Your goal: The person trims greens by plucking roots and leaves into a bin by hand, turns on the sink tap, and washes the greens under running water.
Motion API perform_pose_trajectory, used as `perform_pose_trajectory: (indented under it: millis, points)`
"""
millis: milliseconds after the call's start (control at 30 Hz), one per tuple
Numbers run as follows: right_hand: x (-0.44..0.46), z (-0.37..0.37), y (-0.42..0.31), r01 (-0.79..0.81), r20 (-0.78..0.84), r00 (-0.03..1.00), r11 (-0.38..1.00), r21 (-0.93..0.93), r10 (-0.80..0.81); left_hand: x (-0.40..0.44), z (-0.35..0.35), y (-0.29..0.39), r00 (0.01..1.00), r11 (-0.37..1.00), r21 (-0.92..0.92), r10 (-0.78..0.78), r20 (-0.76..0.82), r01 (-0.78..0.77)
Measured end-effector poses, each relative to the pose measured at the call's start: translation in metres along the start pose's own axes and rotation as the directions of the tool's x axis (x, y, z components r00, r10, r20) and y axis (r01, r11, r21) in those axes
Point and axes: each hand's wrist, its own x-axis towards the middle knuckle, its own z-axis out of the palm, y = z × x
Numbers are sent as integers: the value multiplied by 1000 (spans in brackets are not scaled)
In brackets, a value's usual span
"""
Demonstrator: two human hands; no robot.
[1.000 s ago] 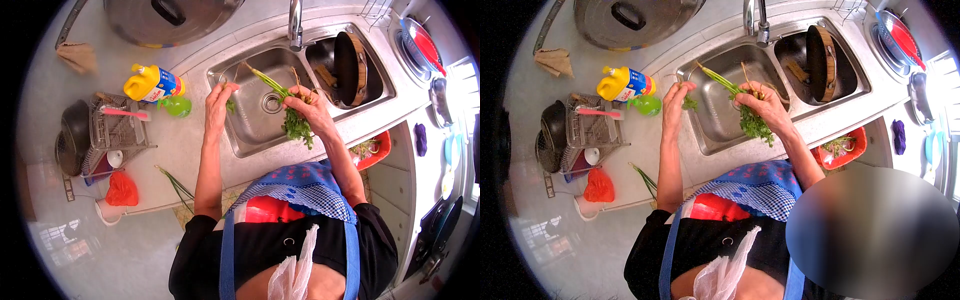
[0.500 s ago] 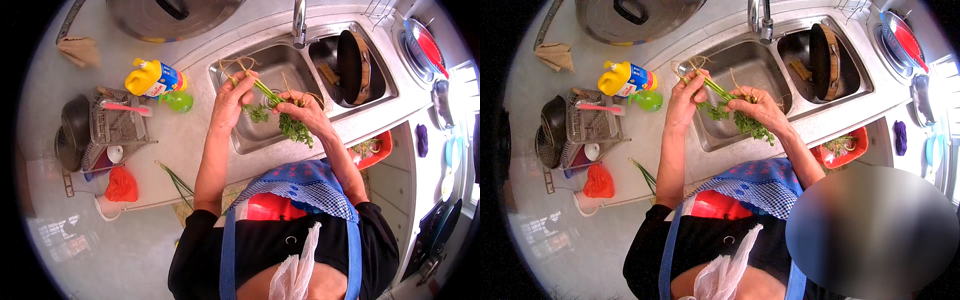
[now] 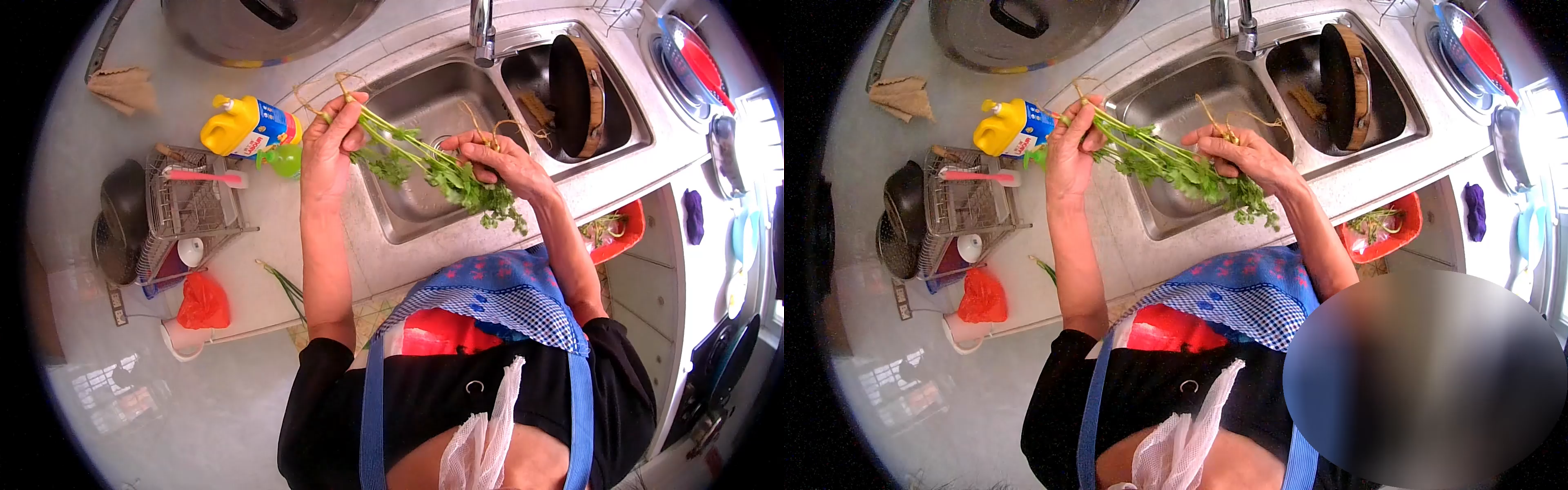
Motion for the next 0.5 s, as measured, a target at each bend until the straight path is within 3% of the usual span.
perform_pose_trajectory:
  millis: [167,500]
  points:
    - [0,-2,-1,23,-13,1000,999,-28,-23,0,-9,10,998,996,-86,14,58,-9]
    - [7,-7,-6,30,-34,999,999,-46,-32,-8,8,21,999,999,-32,31,-16,-32]
